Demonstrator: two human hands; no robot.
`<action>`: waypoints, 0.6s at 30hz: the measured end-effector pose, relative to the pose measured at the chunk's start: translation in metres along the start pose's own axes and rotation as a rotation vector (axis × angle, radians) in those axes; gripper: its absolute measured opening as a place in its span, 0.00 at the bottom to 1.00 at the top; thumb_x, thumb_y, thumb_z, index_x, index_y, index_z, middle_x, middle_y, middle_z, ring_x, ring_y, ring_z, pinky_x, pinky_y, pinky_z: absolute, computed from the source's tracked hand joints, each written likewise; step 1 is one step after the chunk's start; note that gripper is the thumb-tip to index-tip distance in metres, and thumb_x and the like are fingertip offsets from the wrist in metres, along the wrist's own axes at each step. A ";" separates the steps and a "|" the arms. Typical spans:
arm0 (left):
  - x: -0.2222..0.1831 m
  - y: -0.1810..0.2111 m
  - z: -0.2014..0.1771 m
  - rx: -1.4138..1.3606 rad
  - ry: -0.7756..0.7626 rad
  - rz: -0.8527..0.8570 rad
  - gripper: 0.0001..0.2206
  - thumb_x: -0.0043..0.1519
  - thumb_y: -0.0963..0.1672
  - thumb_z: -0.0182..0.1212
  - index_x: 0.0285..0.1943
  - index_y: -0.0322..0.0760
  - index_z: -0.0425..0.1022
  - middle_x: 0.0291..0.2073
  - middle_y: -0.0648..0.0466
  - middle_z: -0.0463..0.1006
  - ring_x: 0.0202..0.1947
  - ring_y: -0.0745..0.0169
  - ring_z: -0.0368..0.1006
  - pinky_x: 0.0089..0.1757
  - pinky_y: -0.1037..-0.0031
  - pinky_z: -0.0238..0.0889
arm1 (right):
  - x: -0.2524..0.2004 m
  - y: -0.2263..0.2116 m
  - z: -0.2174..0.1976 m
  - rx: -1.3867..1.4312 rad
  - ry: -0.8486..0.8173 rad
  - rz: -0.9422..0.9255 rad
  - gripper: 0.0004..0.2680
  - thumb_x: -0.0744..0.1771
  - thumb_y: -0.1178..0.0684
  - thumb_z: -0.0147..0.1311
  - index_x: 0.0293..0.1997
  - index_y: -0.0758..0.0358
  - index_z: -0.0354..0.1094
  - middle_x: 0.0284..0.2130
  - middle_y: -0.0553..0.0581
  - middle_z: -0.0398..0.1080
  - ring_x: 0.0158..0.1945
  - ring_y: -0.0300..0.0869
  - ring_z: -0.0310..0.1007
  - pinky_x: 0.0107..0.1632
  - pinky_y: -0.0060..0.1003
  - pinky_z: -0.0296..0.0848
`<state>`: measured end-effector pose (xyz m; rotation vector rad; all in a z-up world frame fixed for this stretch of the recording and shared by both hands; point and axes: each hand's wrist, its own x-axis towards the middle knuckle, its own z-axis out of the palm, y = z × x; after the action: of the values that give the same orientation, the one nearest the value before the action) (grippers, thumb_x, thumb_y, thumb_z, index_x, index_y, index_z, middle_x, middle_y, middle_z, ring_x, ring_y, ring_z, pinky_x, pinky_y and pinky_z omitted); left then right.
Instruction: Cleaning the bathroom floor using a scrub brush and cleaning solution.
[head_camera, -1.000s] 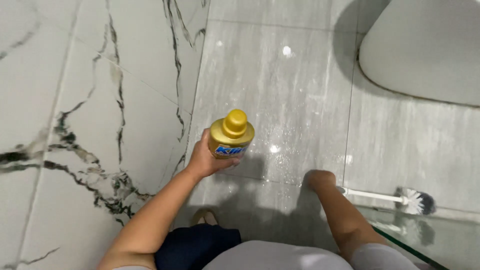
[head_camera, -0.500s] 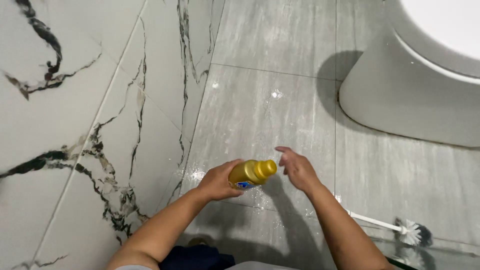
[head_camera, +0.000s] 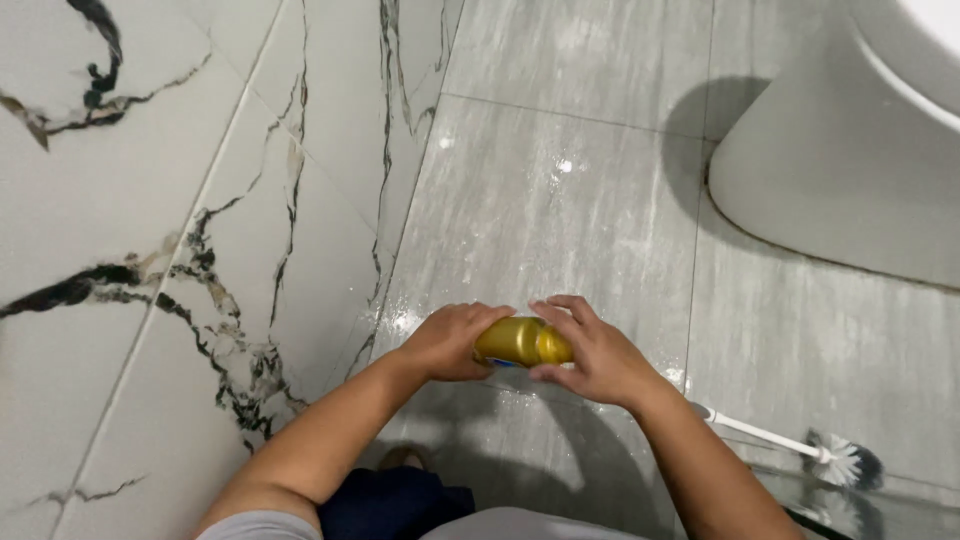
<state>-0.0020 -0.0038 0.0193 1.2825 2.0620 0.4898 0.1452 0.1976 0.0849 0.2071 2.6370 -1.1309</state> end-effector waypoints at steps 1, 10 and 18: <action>0.003 -0.004 0.002 -0.002 -0.006 -0.007 0.37 0.47 0.46 0.76 0.68 0.46 0.64 0.55 0.49 0.77 0.55 0.47 0.73 0.54 0.60 0.66 | 0.001 -0.003 0.002 0.007 -0.006 0.001 0.32 0.60 0.43 0.67 0.71 0.56 0.58 0.64 0.64 0.59 0.55 0.55 0.70 0.53 0.46 0.74; 0.002 0.005 -0.028 0.099 -0.035 -0.051 0.39 0.47 0.48 0.76 0.71 0.51 0.62 0.57 0.51 0.74 0.58 0.48 0.70 0.58 0.59 0.61 | -0.007 0.042 0.018 -0.599 0.436 -0.500 0.13 0.63 0.57 0.64 0.50 0.58 0.67 0.54 0.54 0.70 0.59 0.50 0.74 0.59 0.40 0.80; -0.006 -0.025 -0.026 0.069 0.555 0.245 0.40 0.42 0.45 0.78 0.67 0.48 0.65 0.59 0.51 0.75 0.61 0.48 0.70 0.62 0.54 0.59 | -0.014 0.044 0.013 0.455 0.517 -0.216 0.20 0.61 0.55 0.69 0.54 0.64 0.60 0.58 0.60 0.69 0.60 0.46 0.74 0.63 0.42 0.76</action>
<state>-0.0351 -0.0195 0.0243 1.5823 2.3867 0.9842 0.1708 0.2182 0.0500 0.3473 2.8293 -1.9791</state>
